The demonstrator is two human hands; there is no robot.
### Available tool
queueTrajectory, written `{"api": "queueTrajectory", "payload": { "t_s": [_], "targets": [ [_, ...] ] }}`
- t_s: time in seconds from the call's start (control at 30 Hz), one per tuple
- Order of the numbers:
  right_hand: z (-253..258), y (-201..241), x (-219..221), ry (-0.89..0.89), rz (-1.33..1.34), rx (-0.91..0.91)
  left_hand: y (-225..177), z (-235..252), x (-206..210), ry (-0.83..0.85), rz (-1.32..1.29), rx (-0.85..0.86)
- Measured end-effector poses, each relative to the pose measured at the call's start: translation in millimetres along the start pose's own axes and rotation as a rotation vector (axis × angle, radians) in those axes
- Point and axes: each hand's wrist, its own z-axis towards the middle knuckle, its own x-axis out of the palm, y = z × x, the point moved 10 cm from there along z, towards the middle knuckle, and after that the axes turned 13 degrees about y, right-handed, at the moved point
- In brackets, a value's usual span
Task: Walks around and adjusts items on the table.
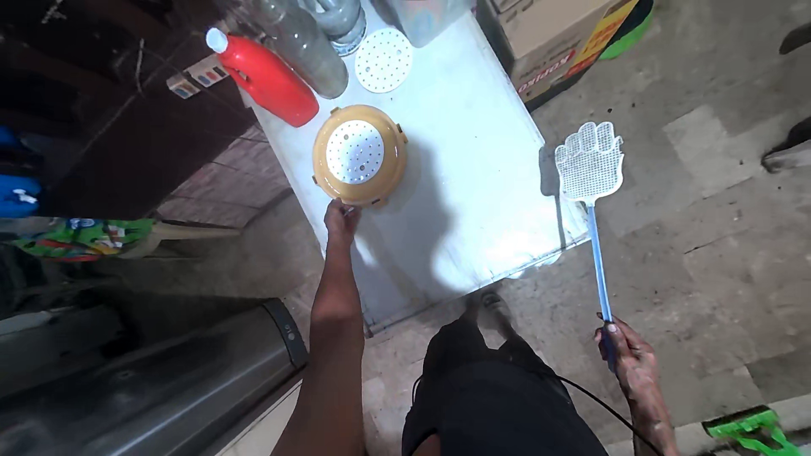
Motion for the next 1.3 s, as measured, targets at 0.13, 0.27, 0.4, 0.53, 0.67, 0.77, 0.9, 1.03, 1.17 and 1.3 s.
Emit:
{"api": "queueTrajectory", "payload": {
  "t_s": [0.13,0.27,0.4,0.53,0.67,0.77,0.9,1.03,1.17,1.3],
  "targets": [
    [18,21,-11,-0.028,-0.15,-0.01,11,-13,-13,-0.035,-0.029,-0.008],
    [53,67,-2,0.06,-0.302,-0.021,17,-27,-28,0.013,-0.004,0.033],
    [108,123,46,0.199,-0.469,-0.104,29,-41,-43,0.012,-0.027,0.041],
    [168,184,127,0.331,-0.584,-0.223,45,-55,-58,-0.012,-0.027,0.014],
    [217,221,209,0.4,-0.628,-0.226,53,-67,-63,-0.02,-0.049,0.01],
    [237,243,256,0.395,-0.664,-0.215,61,-68,-66,-0.01,-0.045,0.012],
    [247,235,273,0.366,-0.626,-0.078,67,-65,-70,-0.008,-0.064,-0.008],
    [208,178,213,0.113,-0.357,0.012,68,-64,-70,0.0,-0.061,-0.003],
    [122,131,150,-0.151,-0.089,0.075,66,-62,-71,0.008,-0.063,0.016],
    [111,145,180,-0.041,-0.086,-0.048,69,-68,-70,0.012,-0.039,0.015]
  ]
}}
